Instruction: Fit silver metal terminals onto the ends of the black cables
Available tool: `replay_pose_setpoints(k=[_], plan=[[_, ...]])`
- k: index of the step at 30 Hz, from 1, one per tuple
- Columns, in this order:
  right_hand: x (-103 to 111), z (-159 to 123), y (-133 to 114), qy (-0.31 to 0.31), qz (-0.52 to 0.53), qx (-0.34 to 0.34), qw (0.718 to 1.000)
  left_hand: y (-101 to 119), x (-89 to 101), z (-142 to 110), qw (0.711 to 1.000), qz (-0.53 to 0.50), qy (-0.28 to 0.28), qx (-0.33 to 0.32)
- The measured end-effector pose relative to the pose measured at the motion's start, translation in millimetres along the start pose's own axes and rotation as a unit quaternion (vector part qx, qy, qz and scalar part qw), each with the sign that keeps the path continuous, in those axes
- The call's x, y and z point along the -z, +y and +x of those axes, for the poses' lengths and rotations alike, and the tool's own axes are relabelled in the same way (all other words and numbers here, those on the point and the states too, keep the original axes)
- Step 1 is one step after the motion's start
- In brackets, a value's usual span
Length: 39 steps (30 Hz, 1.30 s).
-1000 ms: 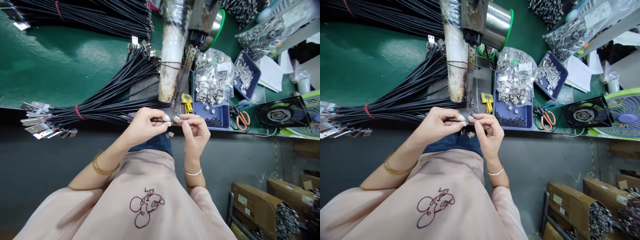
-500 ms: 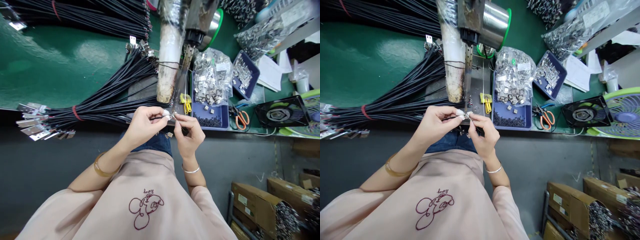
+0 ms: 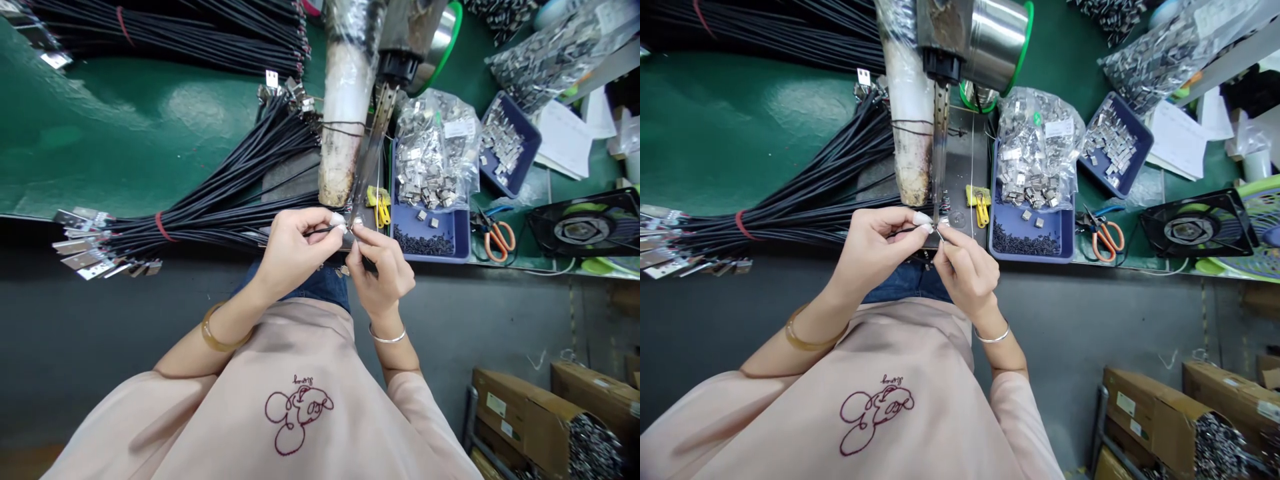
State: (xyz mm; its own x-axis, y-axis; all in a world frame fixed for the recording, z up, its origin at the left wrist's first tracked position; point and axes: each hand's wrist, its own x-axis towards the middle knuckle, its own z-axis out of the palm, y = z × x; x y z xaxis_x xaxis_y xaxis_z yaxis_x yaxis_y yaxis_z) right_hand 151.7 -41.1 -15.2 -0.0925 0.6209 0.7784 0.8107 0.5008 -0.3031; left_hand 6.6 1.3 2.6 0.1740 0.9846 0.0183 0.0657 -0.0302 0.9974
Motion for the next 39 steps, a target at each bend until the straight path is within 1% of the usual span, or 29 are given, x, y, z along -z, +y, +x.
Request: replay_pose_setpoints(k=[8, 14, 16, 18, 19, 22, 24, 29, 33, 36, 39], plan=[[2, -4, 3, -0.005, -0.024, 0.023, 0.999, 0, 1.4, -2, 0.999, 0.008, -0.033, 0.023], [1, -4, 2, -0.005, -0.007, 0.017, 1.0, -2, 1.7, -2, 0.999, 0.016, -0.035, 0.011], [3, -2, 1, 0.004, -0.002, 0.004, 1.0, -3, 2.9, -3, 0.999, 0.031, -0.041, 0.003], [6, -1, 1, 0.008, 0.017, -0.038, 0.999, -4, 4.5, -4, 0.997, 0.05, -0.05, -0.005], [7, 1, 0, 0.001, 0.038, -0.074, 0.997, -4, 5.4, -5, 0.997, 0.058, -0.055, -0.008], [11, 4, -1, -0.052, 0.124, -0.19, 0.973, -2, 7.4, -6, 0.996, 0.068, -0.062, -0.021], [13, 6, -1, -0.071, 0.152, -0.219, 0.961, 0, 7.7, -6, 0.996, 0.064, -0.058, -0.028], [12, 8, 0, -0.064, 0.142, -0.175, 0.972, 6, 5.6, -4, 0.998, 0.044, -0.034, -0.003], [11, 10, 0, -0.071, 0.135, -0.176, 0.973, 6, 3.3, -2, 0.999, 0.034, -0.021, 0.02], [11, 12, -1, -0.068, 0.127, -0.175, 0.974, 7, 2.6, -1, 0.999, 0.029, -0.007, 0.022], [12, 14, -2, -0.063, 0.118, -0.154, 0.979, 8, 2.8, 0, 0.999, 0.03, 0.0, 0.012]])
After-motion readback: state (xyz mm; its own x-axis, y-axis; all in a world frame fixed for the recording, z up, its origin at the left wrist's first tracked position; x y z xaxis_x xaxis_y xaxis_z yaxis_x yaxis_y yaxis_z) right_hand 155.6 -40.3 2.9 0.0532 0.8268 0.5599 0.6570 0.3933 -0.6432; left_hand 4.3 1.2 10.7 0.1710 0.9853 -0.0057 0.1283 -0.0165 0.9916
